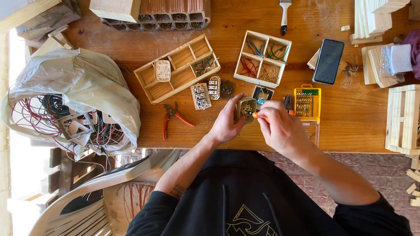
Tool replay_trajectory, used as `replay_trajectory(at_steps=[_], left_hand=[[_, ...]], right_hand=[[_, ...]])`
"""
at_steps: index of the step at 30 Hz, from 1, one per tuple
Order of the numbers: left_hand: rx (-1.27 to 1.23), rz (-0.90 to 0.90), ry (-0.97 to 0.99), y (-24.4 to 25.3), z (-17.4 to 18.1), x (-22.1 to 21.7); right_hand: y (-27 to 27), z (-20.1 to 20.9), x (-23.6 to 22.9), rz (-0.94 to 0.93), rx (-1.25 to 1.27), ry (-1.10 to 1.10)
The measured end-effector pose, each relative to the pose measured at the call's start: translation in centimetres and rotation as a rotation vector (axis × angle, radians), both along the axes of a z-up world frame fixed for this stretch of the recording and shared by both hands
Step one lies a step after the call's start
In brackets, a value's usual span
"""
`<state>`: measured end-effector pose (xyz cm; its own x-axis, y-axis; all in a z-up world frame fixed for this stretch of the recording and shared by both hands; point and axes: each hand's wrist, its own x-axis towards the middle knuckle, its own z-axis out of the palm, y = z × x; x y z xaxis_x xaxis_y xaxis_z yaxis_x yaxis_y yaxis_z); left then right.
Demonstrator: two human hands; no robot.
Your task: The person assembles electrical components on a workbench. They use a screwdriver to connect wires to a socket and a junction box, then use pliers to strip wire insulation. The person handles multiple wires and electrical parts throughout the process.
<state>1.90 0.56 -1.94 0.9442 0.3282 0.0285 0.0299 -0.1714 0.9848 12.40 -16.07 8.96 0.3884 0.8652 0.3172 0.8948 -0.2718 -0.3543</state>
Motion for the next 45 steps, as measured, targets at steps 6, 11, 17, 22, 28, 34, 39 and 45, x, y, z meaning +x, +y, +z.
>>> replay_trajectory(at_steps=[6, 11, 17, 22, 28, 34, 39, 45], left_hand=[[-0.337, 0.019, 0.072, -0.9, -0.2, -0.2], [-0.451, 0.018, 0.071, -1.0, -0.9, -0.1], [-0.506, 0.007, 0.064, -1.6, -1.6, 0.2], [-0.567, 0.001, 0.052, -1.8, -0.6, 0.1], [-0.591, 0.007, 0.043, -1.8, -1.0, 0.1], [-0.525, 0.022, 0.050, -1.7, -1.6, 0.4], [-0.553, 0.018, 0.028, -1.6, -1.4, 0.7], [-0.570, 0.024, 0.013, -1.8, -1.1, 0.6]], right_hand=[[-0.7, -3.4, 0.3, 0.003, 0.309, 0.094], [-1.0, -6.2, 1.5, 0.058, 0.489, 0.212], [1.4, -2.7, 0.9, 0.126, 0.638, 0.377], [1.6, -3.7, 1.1, 0.086, 0.646, 0.241], [2.2, -2.7, 0.6, 0.101, 0.648, 0.296], [2.6, -2.0, 0.1, 0.061, 0.645, 0.416], [2.1, -3.8, 0.5, -0.004, 0.673, 0.318], [2.1, -4.2, 0.8, 0.167, 0.708, 0.475]])
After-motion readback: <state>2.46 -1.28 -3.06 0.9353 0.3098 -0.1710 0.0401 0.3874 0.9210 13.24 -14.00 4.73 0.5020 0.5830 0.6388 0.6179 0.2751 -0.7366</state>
